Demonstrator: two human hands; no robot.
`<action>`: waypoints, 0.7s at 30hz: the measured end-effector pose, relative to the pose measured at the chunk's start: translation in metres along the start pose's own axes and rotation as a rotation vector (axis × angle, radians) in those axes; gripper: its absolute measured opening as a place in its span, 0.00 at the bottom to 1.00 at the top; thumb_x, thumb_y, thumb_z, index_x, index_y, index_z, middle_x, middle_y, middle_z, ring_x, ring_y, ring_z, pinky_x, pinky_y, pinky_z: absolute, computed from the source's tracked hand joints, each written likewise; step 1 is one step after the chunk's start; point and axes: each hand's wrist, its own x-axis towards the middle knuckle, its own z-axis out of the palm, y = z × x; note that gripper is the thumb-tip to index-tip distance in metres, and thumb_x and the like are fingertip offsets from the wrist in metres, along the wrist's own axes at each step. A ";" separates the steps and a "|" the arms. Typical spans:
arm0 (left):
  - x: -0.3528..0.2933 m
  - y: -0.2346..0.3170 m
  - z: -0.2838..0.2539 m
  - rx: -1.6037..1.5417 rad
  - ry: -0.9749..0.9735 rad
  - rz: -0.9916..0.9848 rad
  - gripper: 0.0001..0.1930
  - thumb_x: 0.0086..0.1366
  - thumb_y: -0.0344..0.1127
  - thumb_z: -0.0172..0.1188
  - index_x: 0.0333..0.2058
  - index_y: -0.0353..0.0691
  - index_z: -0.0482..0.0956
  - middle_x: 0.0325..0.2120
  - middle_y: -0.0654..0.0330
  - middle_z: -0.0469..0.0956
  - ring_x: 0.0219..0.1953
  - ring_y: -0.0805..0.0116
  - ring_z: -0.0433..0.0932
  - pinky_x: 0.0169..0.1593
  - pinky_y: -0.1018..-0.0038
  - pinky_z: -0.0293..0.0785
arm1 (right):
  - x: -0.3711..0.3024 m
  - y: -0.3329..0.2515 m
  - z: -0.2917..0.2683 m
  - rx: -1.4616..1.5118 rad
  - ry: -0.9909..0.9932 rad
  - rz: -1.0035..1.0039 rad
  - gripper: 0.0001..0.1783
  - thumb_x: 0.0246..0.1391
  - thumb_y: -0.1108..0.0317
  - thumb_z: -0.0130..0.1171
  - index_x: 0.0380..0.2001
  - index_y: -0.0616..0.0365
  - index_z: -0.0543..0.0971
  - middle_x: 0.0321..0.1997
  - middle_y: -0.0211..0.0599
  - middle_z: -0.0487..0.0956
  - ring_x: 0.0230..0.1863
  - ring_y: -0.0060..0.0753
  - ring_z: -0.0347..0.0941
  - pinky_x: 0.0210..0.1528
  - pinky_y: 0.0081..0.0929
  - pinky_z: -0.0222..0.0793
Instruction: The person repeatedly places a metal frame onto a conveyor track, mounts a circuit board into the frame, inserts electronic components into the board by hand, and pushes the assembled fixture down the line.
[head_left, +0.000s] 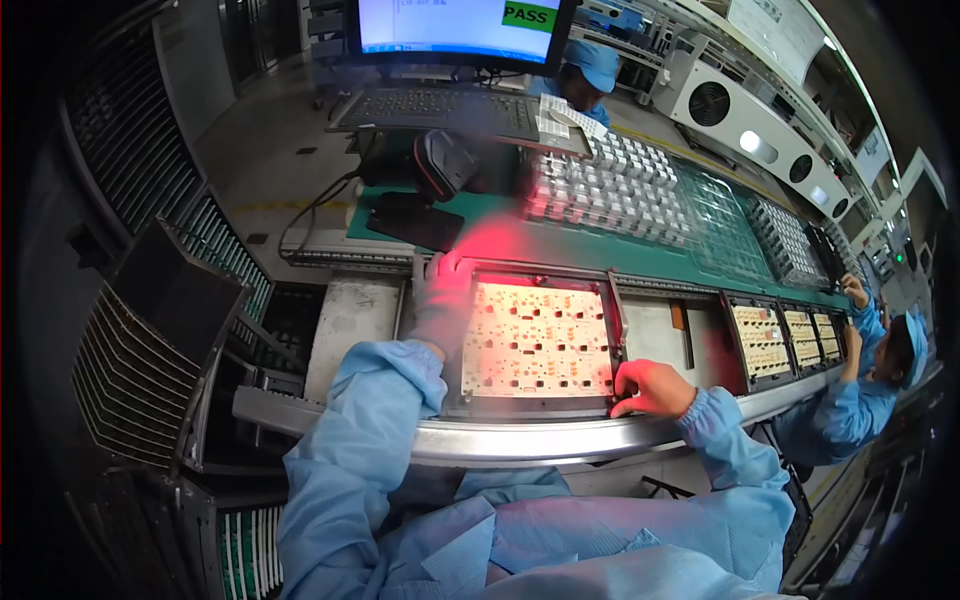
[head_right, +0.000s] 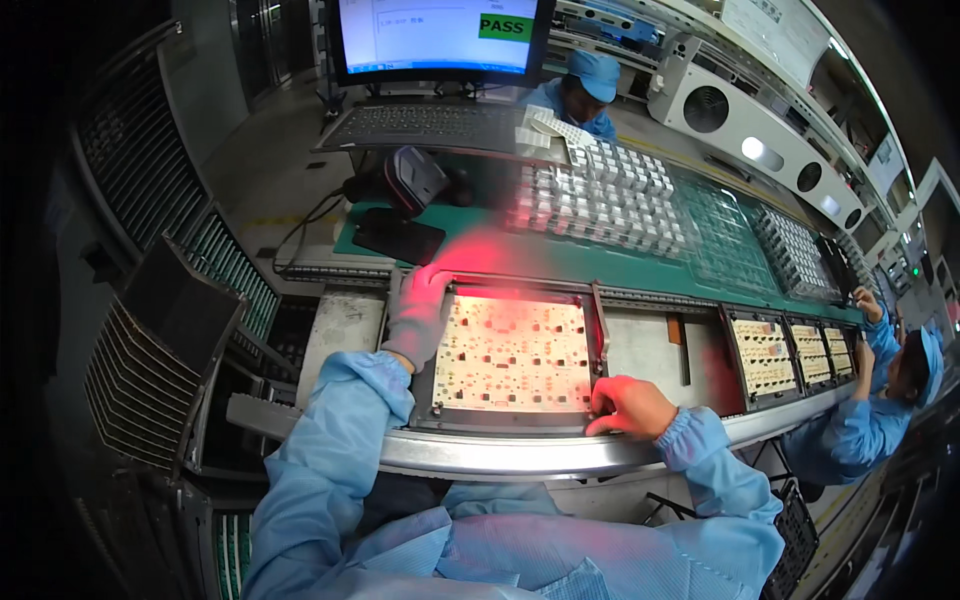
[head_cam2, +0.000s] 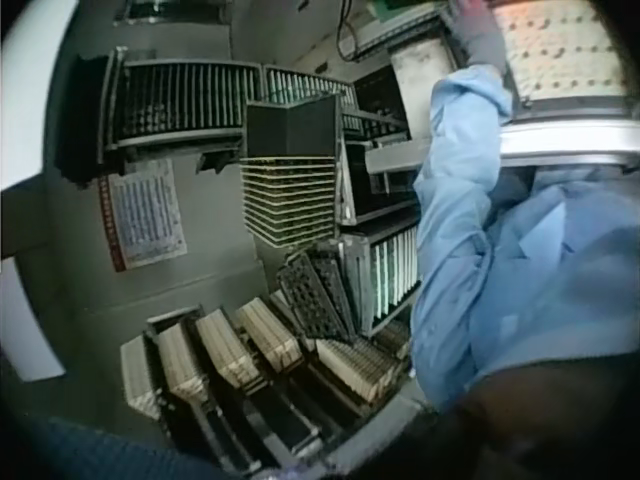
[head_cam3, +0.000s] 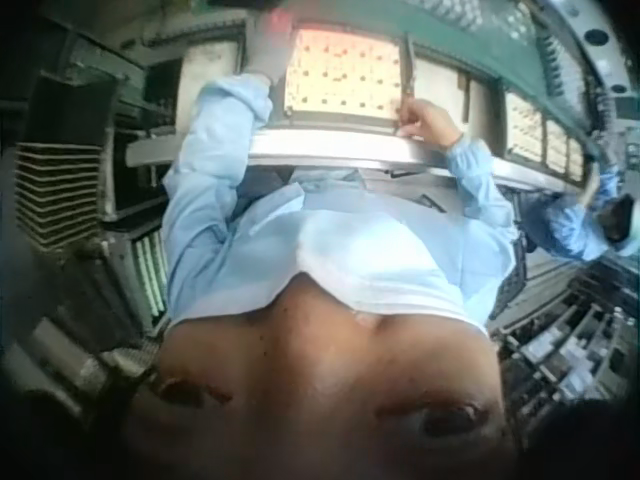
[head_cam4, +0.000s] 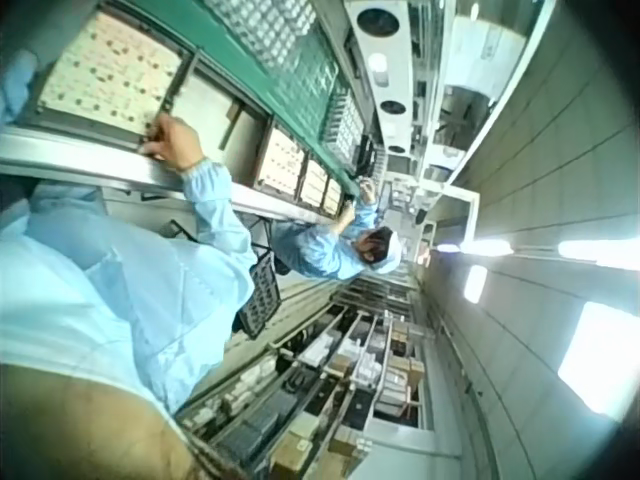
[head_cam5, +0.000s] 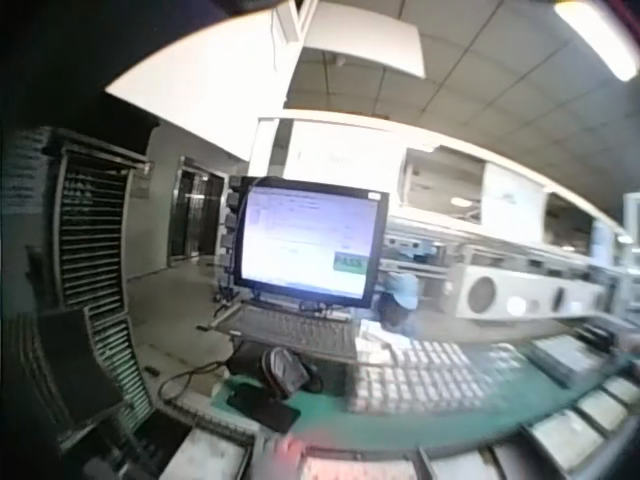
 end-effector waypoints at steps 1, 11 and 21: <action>0.002 0.003 -0.002 0.042 0.023 0.009 0.15 0.57 0.38 0.58 0.43 0.43 0.72 0.48 0.55 0.70 0.54 0.53 0.67 0.59 0.60 0.61 | -0.003 0.002 0.002 0.006 -0.007 0.017 0.24 0.35 0.47 0.72 0.28 0.52 0.75 0.29 0.34 0.77 0.34 0.40 0.75 0.35 0.34 0.69; 0.010 0.003 -0.045 0.291 -0.008 -0.021 0.11 0.57 0.40 0.58 0.39 0.49 0.72 0.42 0.63 0.73 0.57 0.59 0.65 0.65 0.47 0.44 | 0.016 -0.013 -0.027 -0.658 0.256 -0.735 0.09 0.41 0.61 0.60 0.26 0.48 0.72 0.26 0.26 0.68 0.30 0.28 0.67 0.30 0.27 0.63; -0.005 -0.009 -0.050 -0.034 0.032 -0.014 0.08 0.54 0.31 0.62 0.33 0.45 0.74 0.41 0.61 0.74 0.56 0.53 0.66 0.62 0.53 0.52 | 0.116 0.018 -0.083 -0.702 0.488 -0.768 0.10 0.46 0.60 0.60 0.30 0.51 0.74 0.30 0.34 0.74 0.30 0.40 0.72 0.30 0.36 0.68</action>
